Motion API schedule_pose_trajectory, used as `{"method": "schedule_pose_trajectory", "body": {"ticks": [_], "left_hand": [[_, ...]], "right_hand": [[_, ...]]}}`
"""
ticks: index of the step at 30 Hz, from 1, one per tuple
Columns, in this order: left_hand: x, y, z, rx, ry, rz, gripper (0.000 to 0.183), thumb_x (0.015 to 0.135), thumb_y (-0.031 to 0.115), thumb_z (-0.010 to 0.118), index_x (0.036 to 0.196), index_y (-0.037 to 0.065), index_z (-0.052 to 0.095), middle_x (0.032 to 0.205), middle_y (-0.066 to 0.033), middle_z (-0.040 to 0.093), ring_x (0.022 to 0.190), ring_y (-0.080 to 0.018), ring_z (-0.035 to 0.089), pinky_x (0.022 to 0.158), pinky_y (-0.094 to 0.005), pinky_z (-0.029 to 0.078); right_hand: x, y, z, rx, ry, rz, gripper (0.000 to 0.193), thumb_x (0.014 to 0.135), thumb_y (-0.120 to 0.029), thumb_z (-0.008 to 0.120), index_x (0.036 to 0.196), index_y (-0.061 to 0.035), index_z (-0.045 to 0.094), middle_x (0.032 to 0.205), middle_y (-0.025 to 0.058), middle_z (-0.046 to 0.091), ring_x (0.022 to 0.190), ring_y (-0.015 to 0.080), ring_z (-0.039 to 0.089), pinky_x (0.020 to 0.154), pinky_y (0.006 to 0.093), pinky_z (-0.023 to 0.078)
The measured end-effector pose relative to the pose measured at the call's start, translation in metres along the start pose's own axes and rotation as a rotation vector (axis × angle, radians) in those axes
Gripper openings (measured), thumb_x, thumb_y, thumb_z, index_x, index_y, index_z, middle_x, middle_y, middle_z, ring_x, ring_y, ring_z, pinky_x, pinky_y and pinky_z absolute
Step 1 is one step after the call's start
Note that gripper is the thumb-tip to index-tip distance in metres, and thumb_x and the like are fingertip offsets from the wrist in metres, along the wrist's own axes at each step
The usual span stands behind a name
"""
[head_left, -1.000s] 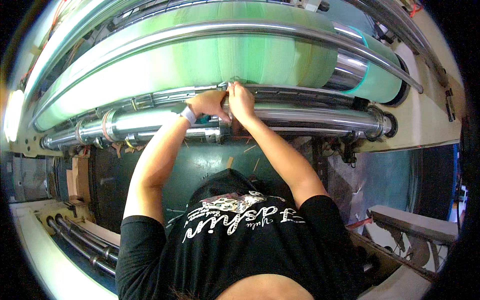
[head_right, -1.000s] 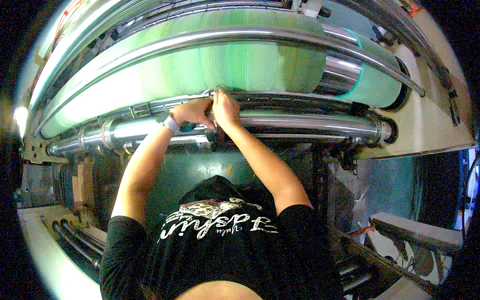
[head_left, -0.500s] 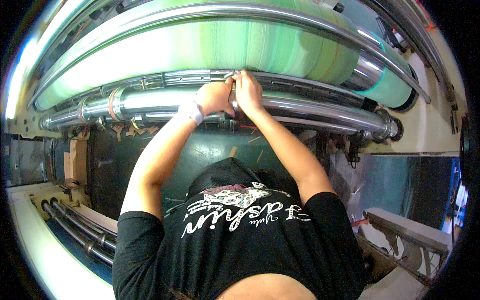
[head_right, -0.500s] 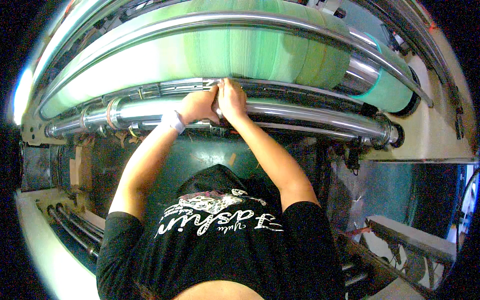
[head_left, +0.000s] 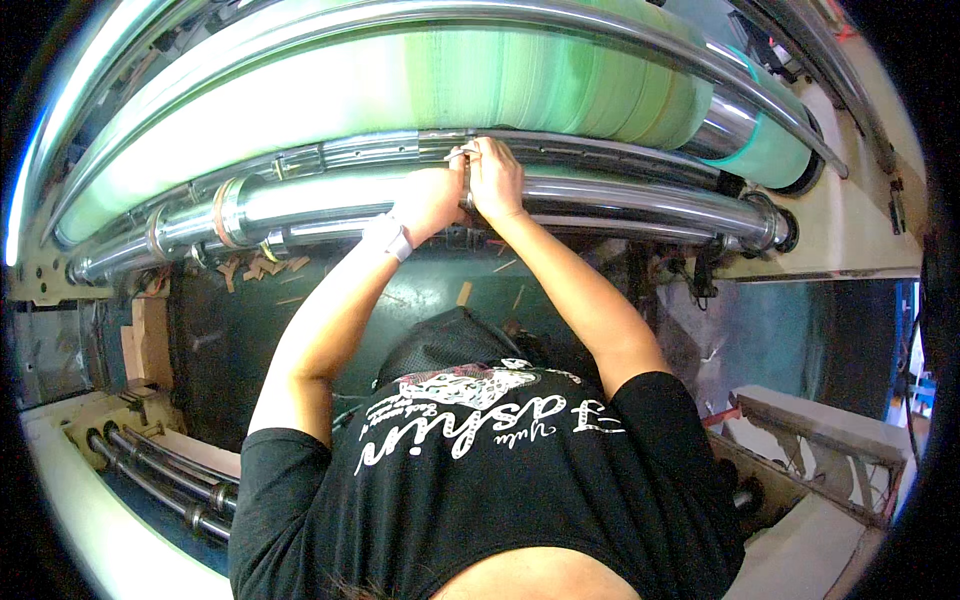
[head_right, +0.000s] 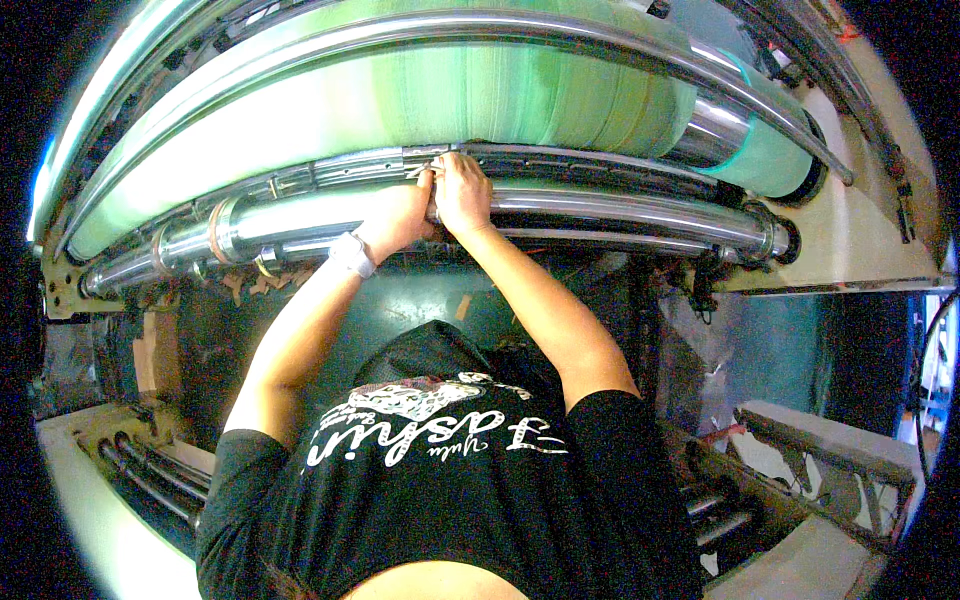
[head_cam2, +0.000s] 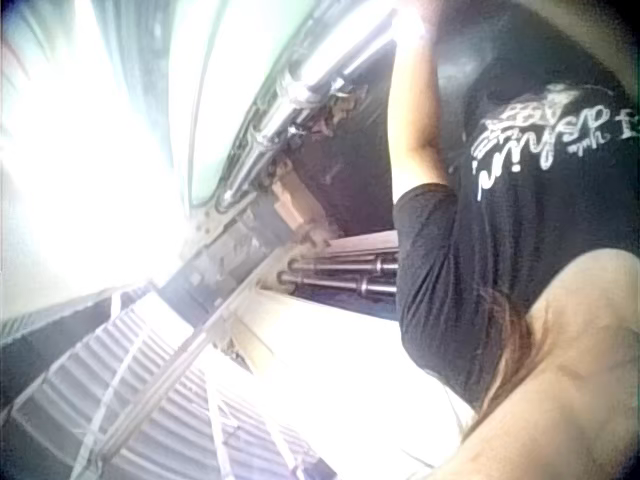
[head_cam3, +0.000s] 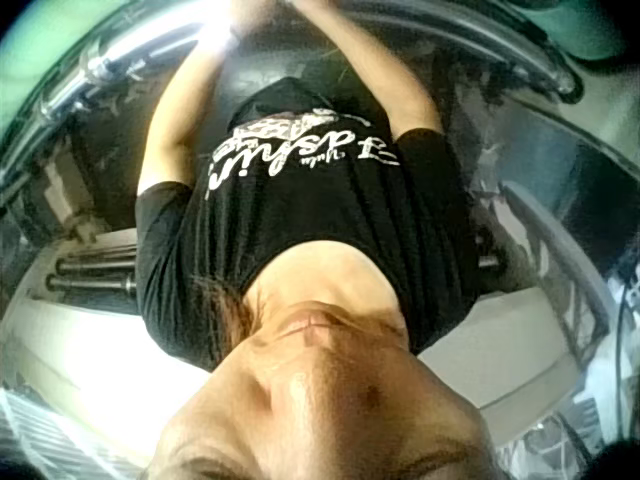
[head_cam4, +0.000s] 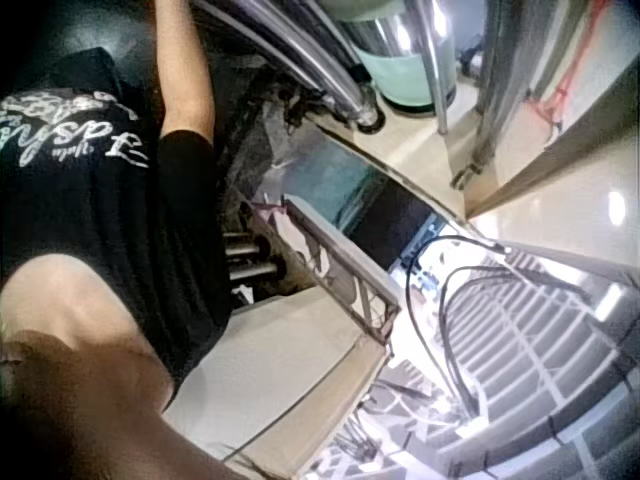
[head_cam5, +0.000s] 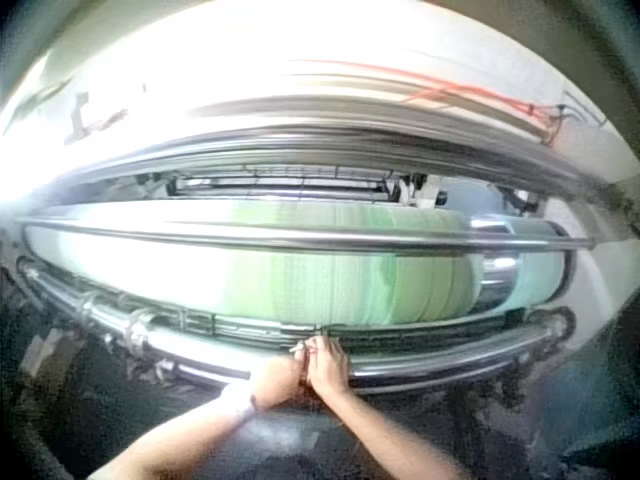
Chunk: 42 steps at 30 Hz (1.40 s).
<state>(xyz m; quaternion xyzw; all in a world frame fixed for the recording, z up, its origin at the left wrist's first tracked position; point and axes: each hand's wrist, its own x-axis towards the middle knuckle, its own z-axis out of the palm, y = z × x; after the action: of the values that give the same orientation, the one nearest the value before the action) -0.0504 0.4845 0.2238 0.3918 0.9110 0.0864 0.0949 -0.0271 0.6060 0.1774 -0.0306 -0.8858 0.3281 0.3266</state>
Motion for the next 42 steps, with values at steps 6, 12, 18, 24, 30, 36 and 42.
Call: {"method": "schedule_pose_trajectory", "body": {"ticks": [6,12,18,24,30,36,42], "left_hand": [[0.023,-0.018,-0.008,-0.087,-0.051,0.089,0.079,0.049,0.026,0.075,0.11,-0.006,0.037,0.078,-0.0211,0.059,0.073,-0.0367,0.058,0.064,-0.0416,0.047],[0.006,-0.008,-0.004,0.016,-0.012,0.023,0.085,0.053,0.024,0.074,0.12,-0.007,0.03,0.076,-0.0196,0.059,0.069,-0.0342,0.059,0.06,-0.04,0.048],[-0.003,-0.004,-0.005,0.001,-0.02,0.012,0.09,0.056,0.025,0.074,0.124,-0.007,0.025,0.072,-0.0184,0.059,0.067,-0.033,0.059,0.057,-0.0392,0.047],[-0.001,-0.005,-0.002,-0.016,0.01,0.02,0.092,0.057,0.027,0.073,0.126,-0.007,0.022,0.07,-0.0179,0.059,0.066,-0.0332,0.059,0.057,-0.0392,0.047],[-0.007,-0.014,0.002,-0.033,0.046,0.076,0.098,0.057,0.036,0.074,0.128,-0.002,0.019,0.069,-0.0189,0.059,0.065,-0.0345,0.058,0.055,-0.0401,0.046],[-0.082,-0.047,0.027,-0.413,0.307,-0.087,0.069,0.071,0.03,0.066,0.127,0.009,0.031,0.058,-0.0077,0.053,0.052,-0.0209,0.054,0.049,-0.0324,0.043],[-0.158,-0.092,0.071,-0.368,0.262,-0.31,0.037,0.074,0.029,0.061,0.104,0.008,0.052,0.058,-0.0092,0.055,0.053,-0.0245,0.056,0.051,-0.0342,0.044]], "right_hand": [[0.015,0.007,0.013,-0.032,-0.027,0.104,0.013,0.08,-0.015,0.048,0.081,-0.0027,0.052,0.077,0.0159,0.058,0.074,0.0325,0.057,0.064,0.0424,0.044],[0.005,-0.003,0.007,-0.036,0.02,0.038,0.011,0.079,-0.012,0.047,0.083,-0.0016,0.05,0.081,0.0146,0.059,0.078,0.0316,0.057,0.066,0.0402,0.045],[0.001,-0.006,0.003,-0.07,0.018,0.0,0.01,0.075,-0.011,0.05,0.082,-0.0033,0.051,0.079,0.0131,0.057,0.076,0.0306,0.056,0.065,0.0403,0.045],[0.001,0.002,0.004,-0.026,0.008,-0.011,0.012,0.08,-0.014,0.048,0.084,-0.0028,0.049,0.081,0.0151,0.058,0.077,0.0333,0.056,0.065,0.0407,0.044],[0.013,0.016,-0.014,0.18,-0.256,0.053,0.014,0.084,-0.012,0.042,0.085,-0.0009,0.051,0.084,0.0141,0.058,0.081,0.0288,0.057,0.068,0.0361,0.044],[0.001,-0.007,-0.096,-0.095,-0.675,0.107,0.021,0.083,-0.025,0.051,0.083,-0.0044,0.051,0.066,0.0116,0.055,0.061,0.0243,0.055,0.056,0.0333,0.042],[-0.028,-0.01,-0.093,-0.067,-0.634,-0.098,0.02,0.081,-0.029,0.051,0.079,-0.0094,0.055,0.08,0.0105,0.054,0.079,0.028,0.055,0.066,0.0391,0.044]]}}
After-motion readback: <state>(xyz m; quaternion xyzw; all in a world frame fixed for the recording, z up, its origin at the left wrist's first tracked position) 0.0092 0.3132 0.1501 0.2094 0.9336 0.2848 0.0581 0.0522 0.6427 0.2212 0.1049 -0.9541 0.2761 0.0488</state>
